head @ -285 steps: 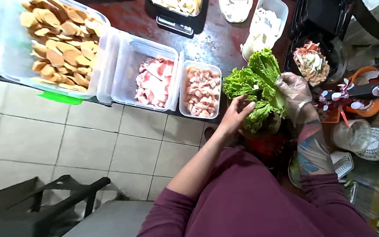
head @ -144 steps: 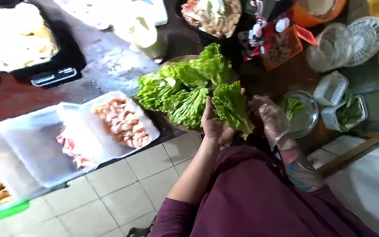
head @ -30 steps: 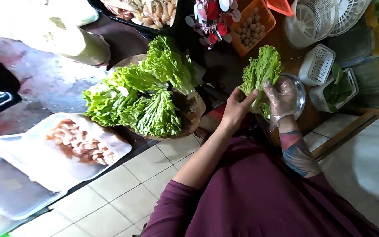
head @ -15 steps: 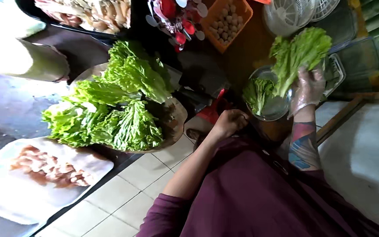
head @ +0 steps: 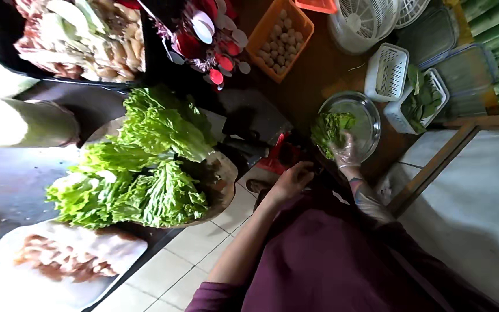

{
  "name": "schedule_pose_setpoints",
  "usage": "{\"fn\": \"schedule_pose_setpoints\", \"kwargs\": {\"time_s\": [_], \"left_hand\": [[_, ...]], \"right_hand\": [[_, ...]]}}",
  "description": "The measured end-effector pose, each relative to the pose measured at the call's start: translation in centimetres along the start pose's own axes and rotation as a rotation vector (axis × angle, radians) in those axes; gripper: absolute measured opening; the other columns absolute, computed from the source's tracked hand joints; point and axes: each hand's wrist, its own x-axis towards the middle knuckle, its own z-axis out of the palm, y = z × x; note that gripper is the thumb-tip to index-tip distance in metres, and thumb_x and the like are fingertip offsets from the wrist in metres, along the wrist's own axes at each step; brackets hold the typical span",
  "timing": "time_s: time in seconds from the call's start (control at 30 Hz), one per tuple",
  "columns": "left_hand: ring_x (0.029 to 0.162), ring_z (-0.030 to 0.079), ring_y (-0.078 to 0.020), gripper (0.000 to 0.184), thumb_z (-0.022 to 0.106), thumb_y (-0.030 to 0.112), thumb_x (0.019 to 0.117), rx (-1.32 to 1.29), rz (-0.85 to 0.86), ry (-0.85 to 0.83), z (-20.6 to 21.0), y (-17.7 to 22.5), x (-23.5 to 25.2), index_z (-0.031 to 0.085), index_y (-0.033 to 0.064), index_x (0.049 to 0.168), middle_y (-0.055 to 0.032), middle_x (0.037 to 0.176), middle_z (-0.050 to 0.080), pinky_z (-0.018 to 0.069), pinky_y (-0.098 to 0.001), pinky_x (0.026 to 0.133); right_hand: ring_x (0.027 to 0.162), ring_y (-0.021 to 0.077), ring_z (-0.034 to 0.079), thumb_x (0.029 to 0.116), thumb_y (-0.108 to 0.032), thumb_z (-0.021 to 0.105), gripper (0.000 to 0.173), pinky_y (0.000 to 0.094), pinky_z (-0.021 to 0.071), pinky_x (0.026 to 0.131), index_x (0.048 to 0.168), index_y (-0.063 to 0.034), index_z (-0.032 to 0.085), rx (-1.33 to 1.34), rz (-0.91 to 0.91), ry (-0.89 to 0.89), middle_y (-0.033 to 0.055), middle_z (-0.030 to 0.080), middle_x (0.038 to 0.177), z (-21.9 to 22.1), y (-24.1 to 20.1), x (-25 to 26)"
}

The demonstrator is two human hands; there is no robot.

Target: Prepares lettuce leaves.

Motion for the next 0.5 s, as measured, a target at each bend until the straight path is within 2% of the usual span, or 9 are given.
{"fn": "schedule_pose_setpoints", "kwargs": {"time_s": [0.07, 0.13, 0.2, 0.27, 0.33, 0.37, 0.4, 0.43, 0.5], "left_hand": [[0.094, 0.071, -0.0140, 0.046, 0.061, 0.036, 0.1029, -0.014, -0.008, -0.007, -0.2, -0.1, -0.5, 0.054, 0.0173, 0.145, -0.0031, 0.110, 0.073, 0.0609, -0.0390, 0.087], [0.096, 0.071, -0.0131, 0.048, 0.061, 0.037, 0.1026, -0.028, -0.023, -0.007, -0.5, -0.4, -1.1, 0.052, 0.0178, 0.146, -0.0025, 0.111, 0.073, 0.0606, -0.0381, 0.088], [0.097, 0.071, -0.0130, 0.048, 0.062, 0.035, 0.1027, -0.034, -0.027, 0.006, -0.6, -0.8, -2.0, 0.052, 0.0176, 0.147, -0.0027, 0.113, 0.073, 0.0603, -0.0385, 0.089], [0.095, 0.071, -0.0136, 0.047, 0.062, 0.033, 0.1031, -0.050, -0.030, 0.023, -0.9, -0.9, -2.9, 0.052, 0.0175, 0.146, -0.0029, 0.112, 0.072, 0.0605, -0.0385, 0.087], [0.095, 0.071, -0.0134, 0.046, 0.062, 0.032, 0.1031, -0.066, -0.033, 0.043, -1.0, -1.3, -3.3, 0.052, 0.0177, 0.145, -0.0023, 0.113, 0.073, 0.0608, -0.0384, 0.087], [0.096, 0.072, -0.0127, 0.046, 0.063, 0.032, 0.1026, -0.073, -0.027, 0.056, -1.0, -1.8, -3.4, 0.053, 0.0176, 0.145, -0.0015, 0.113, 0.073, 0.0610, -0.0382, 0.088], [0.097, 0.072, -0.0117, 0.047, 0.063, 0.034, 0.1021, -0.085, -0.023, 0.069, -1.1, -2.3, -3.5, 0.053, 0.0178, 0.145, -0.0006, 0.114, 0.073, 0.0610, -0.0377, 0.089], [0.099, 0.072, -0.0108, 0.048, 0.064, 0.036, 0.1014, -0.092, -0.019, 0.091, -1.1, -2.9, -3.7, 0.053, 0.0183, 0.145, 0.0003, 0.114, 0.073, 0.0612, -0.0378, 0.090], [0.102, 0.071, -0.0114, 0.050, 0.065, 0.039, 0.1002, -0.092, -0.013, 0.124, -1.6, -3.2, -4.6, 0.054, 0.0177, 0.144, -0.0008, 0.115, 0.073, 0.0602, -0.0397, 0.094]], "right_hand": [[0.135, 0.0348, 0.054, 0.0887, -0.030, 0.081, 0.072, 0.0547, 0.0460, 0.109, 0.151, -0.0146, 0.048, -0.071, -0.051, -0.087, 0.0144, 0.050, 0.154, -1.6, -4.8, -2.4], [0.141, 0.0367, 0.047, 0.0845, -0.029, 0.085, 0.078, 0.0526, 0.0416, 0.114, 0.150, -0.0081, 0.048, -0.114, -0.042, -0.097, 0.0186, 0.044, 0.157, -3.3, -9.5, -4.7], [0.142, 0.0340, 0.046, 0.0898, -0.018, 0.078, 0.071, 0.0466, 0.0385, 0.117, 0.150, -0.0005, 0.045, 0.018, 0.035, -0.059, 0.0228, 0.045, 0.154, -4.8, -14.9, -7.7], [0.138, 0.0293, 0.051, 0.0960, -0.010, 0.069, 0.062, 0.0406, 0.0399, 0.116, 0.151, 0.0000, 0.042, 0.144, 0.151, -0.048, 0.0225, 0.050, 0.151, -5.8, -17.9, -9.1], [0.140, 0.0288, 0.049, 0.1006, -0.007, 0.061, 0.056, 0.0427, 0.0382, 0.117, 0.153, -0.0027, 0.041, 0.082, 0.210, -0.109, 0.0199, 0.048, 0.153, -5.7, -16.2, -7.2], [0.139, 0.0294, 0.051, 0.1024, -0.009, 0.059, 0.054, 0.0452, 0.0400, 0.116, 0.153, -0.0062, 0.041, 0.023, 0.156, -0.107, 0.0180, 0.048, 0.153, -4.5, -12.4, -5.2], [0.128, 0.0339, 0.059, 0.1011, -0.014, 0.061, 0.049, 0.0502, 0.0482, 0.107, 0.149, -0.0073, 0.049, 0.000, -0.022, 0.027, 0.0203, 0.056, 0.145, -1.7, -6.3, -2.4], [0.123, 0.0359, 0.062, 0.1022, -0.022, 0.060, 0.048, 0.0536, 0.0513, 0.102, 0.148, -0.0104, 0.051, -0.026, -0.149, 0.084, 0.0203, 0.059, 0.142, 0.8, -1.6, 0.4], [0.135, 0.0381, 0.054, 0.1085, -0.036, 0.048, 0.056, 0.0583, 0.0435, 0.111, 0.159, -0.0155, 0.037, -0.164, -0.160, -0.120, 0.0188, 0.049, 0.154, 2.4, 1.1, 4.1]]}}
